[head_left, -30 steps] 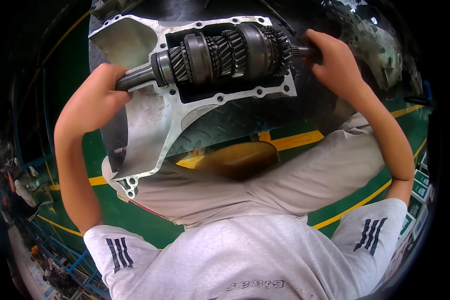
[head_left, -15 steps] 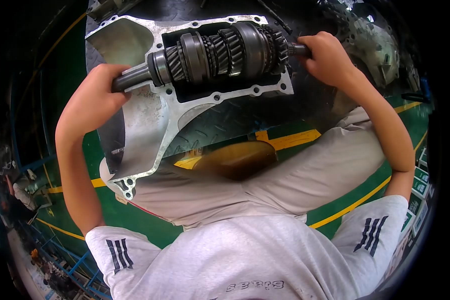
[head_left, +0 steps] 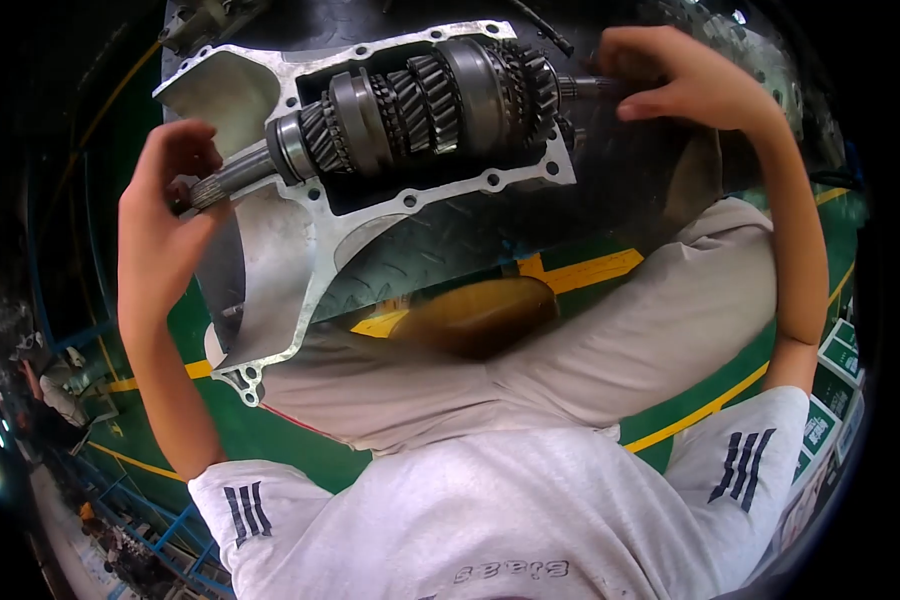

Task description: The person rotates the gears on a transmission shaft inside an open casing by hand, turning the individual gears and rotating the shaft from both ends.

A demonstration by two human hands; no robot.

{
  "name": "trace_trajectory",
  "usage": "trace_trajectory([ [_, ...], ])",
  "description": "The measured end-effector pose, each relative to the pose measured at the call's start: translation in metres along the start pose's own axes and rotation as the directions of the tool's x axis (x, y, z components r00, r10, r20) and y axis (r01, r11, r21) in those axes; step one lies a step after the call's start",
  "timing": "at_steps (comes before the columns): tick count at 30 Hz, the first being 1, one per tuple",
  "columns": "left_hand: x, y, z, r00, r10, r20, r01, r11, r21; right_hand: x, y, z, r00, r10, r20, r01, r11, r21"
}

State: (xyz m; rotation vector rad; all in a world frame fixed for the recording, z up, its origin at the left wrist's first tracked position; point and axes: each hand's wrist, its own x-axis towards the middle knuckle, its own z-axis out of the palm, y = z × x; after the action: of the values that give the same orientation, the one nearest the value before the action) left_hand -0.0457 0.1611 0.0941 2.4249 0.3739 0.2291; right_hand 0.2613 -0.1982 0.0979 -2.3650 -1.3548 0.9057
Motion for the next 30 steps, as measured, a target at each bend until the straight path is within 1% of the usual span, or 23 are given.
trace_trajectory([
  [2, -0.012, -0.024, 0.001, 0.996, 0.035, -0.087, -0.047, 0.989, -0.143, -0.014, 0.037, 0.004, 0.983, -0.064, -0.169, 0.058, 0.997, -0.040],
  [3, -0.019, -0.035, 0.005, 0.985, 0.085, -0.151, -0.108, 0.983, -0.150, -0.015, 0.035, 0.003, 0.984, -0.062, -0.170, 0.057, 0.998, -0.037],
  [5, -0.022, -0.048, 0.017, 0.932, 0.186, -0.312, -0.255, 0.947, -0.195, -0.019, 0.025, -0.003, 0.986, 0.139, -0.090, -0.141, 0.990, -0.016],
  [6, -0.022, -0.055, 0.022, 0.931, 0.186, -0.315, -0.255, 0.946, -0.197, -0.020, 0.026, 0.001, 0.986, 0.139, -0.090, -0.141, 0.990, -0.019],
  [8, -0.021, -0.067, 0.028, 0.905, 0.192, -0.379, -0.332, 0.877, -0.347, -0.021, 0.032, 0.011, 0.975, 0.005, -0.223, 0.014, 0.996, 0.085],
  [9, -0.022, -0.069, 0.030, 0.904, 0.193, -0.381, -0.336, 0.872, -0.356, -0.018, 0.025, -0.002, 0.994, 0.095, -0.057, -0.093, 0.995, 0.030],
  [10, -0.022, -0.070, 0.030, 0.904, 0.195, -0.380, -0.338, 0.871, -0.356, -0.017, 0.029, -0.001, 0.994, 0.096, -0.059, -0.095, 0.995, 0.030],
  [12, -0.022, -0.069, 0.032, 0.880, 0.259, -0.398, -0.379, 0.889, -0.258, -0.017, 0.033, 0.004, 0.985, -0.067, -0.162, 0.076, 0.996, 0.052],
  [13, -0.022, -0.070, 0.032, 0.881, 0.259, -0.395, -0.378, 0.888, -0.260, -0.018, 0.028, 0.002, 0.985, -0.064, -0.161, 0.073, 0.996, 0.054],
  [15, -0.022, -0.070, 0.031, 0.874, 0.283, -0.396, -0.385, 0.899, -0.207, -0.019, -0.010, -0.009, 0.986, 0.164, -0.037, -0.155, 0.972, 0.179],
  [16, -0.022, -0.069, 0.031, 0.874, 0.283, -0.396, -0.385, 0.899, -0.208, -0.023, -0.017, -0.009, 0.986, 0.165, -0.037, -0.156, 0.971, 0.179],
  [17, -0.022, -0.067, 0.030, 0.880, 0.289, -0.376, -0.373, 0.911, -0.173, -0.026, -0.023, -0.009, 0.984, 0.160, -0.074, -0.147, 0.976, 0.159],
  [18, -0.023, -0.066, 0.030, 0.887, 0.295, -0.356, -0.362, 0.922, -0.138, -0.027, -0.026, -0.008, 0.982, 0.154, -0.110, -0.138, 0.981, 0.139],
  [19, -0.023, -0.064, 0.031, 0.886, 0.294, -0.357, -0.362, 0.922, -0.138, -0.026, -0.020, -0.009, 0.982, 0.154, -0.110, -0.138, 0.981, 0.137],
  [21, -0.024, -0.059, 0.033, 0.933, 0.174, -0.316, -0.267, 0.922, -0.279, -0.021, 0.004, -0.009, 0.985, 0.164, -0.049, -0.143, 0.945, 0.294],
  [22, -0.024, -0.061, 0.031, 0.933, 0.174, -0.316, -0.267, 0.922, -0.280, -0.019, 0.016, -0.004, 0.985, 0.165, -0.049, -0.144, 0.945, 0.294],
  [24, -0.022, -0.063, 0.027, 0.970, 0.083, -0.230, -0.157, 0.932, -0.326, -0.016, 0.038, 0.009, 0.989, -0.048, -0.140, 0.080, 0.969, 0.236],
  [25, -0.019, -0.056, 0.028, 0.967, -0.007, -0.256, -0.077, 0.945, -0.317, -0.016, 0.045, 0.010, 0.989, -0.045, -0.140, 0.077, 0.969, 0.236],
  [26, -0.017, -0.049, 0.022, 0.967, -0.007, -0.254, -0.076, 0.945, -0.317, -0.014, 0.049, 0.011, 0.991, -0.069, -0.113, 0.096, 0.964, 0.249],
  [27, -0.015, -0.042, 0.015, 0.982, -0.138, -0.127, 0.080, 0.919, -0.386, -0.012, 0.053, 0.010, 0.992, -0.095, -0.086, 0.115, 0.958, 0.262],
  [28, -0.015, -0.038, 0.011, 0.966, -0.259, 0.010, 0.238, 0.870, -0.432, -0.010, 0.058, 0.007, 0.992, -0.096, -0.087, 0.116, 0.958, 0.263],
  [29, -0.015, -0.038, 0.010, 0.966, -0.258, 0.011, 0.238, 0.871, -0.429, -0.006, 0.063, 0.004, 0.999, -0.053, 0.000, 0.051, 0.961, 0.272],
  [30, -0.014, -0.040, 0.009, 0.960, -0.276, 0.045, 0.265, 0.844, -0.467, -0.005, 0.064, 0.003, 0.996, -0.011, 0.086, -0.013, 0.962, 0.274],
])
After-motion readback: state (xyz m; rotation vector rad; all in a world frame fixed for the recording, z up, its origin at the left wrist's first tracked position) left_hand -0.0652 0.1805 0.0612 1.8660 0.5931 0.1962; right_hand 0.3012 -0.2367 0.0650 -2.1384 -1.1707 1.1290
